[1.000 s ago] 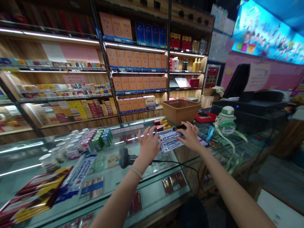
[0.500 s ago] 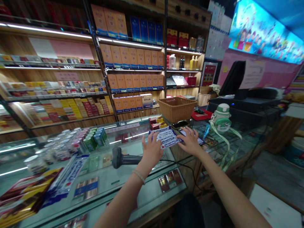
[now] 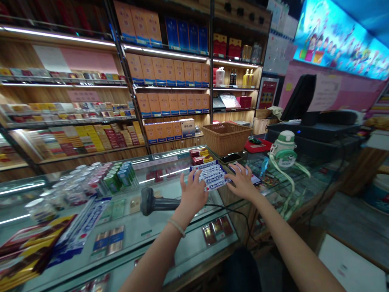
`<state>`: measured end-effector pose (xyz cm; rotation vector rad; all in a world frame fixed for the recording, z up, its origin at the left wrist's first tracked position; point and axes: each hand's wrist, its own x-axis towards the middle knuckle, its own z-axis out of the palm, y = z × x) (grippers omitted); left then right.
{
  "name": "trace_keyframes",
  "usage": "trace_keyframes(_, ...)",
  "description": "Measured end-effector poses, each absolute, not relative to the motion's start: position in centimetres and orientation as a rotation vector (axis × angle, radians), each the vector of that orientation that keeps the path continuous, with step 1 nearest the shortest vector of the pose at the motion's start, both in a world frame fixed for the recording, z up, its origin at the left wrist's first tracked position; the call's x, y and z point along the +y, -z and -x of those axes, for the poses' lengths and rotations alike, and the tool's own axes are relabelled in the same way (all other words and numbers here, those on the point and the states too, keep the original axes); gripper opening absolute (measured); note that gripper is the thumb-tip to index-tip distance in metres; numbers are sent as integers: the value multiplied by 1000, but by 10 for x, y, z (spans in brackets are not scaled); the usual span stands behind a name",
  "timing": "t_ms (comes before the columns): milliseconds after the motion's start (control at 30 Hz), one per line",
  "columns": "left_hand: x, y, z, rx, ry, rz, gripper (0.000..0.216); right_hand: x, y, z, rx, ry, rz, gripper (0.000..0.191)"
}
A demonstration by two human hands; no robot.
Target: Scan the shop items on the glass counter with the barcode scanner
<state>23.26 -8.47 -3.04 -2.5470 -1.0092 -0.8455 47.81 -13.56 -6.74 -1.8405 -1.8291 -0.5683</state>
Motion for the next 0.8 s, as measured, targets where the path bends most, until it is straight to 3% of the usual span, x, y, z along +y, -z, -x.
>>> trace_keyframes(467, -83, 34, -234, -1018, 889, 2546, 16, -135, 70, -479, -1839, 597, 1829, 31)
trace_keyframes(800, -84, 33, -232, -989, 851, 2565, 53, -135, 73, -479, -1895, 692, 1825, 53)
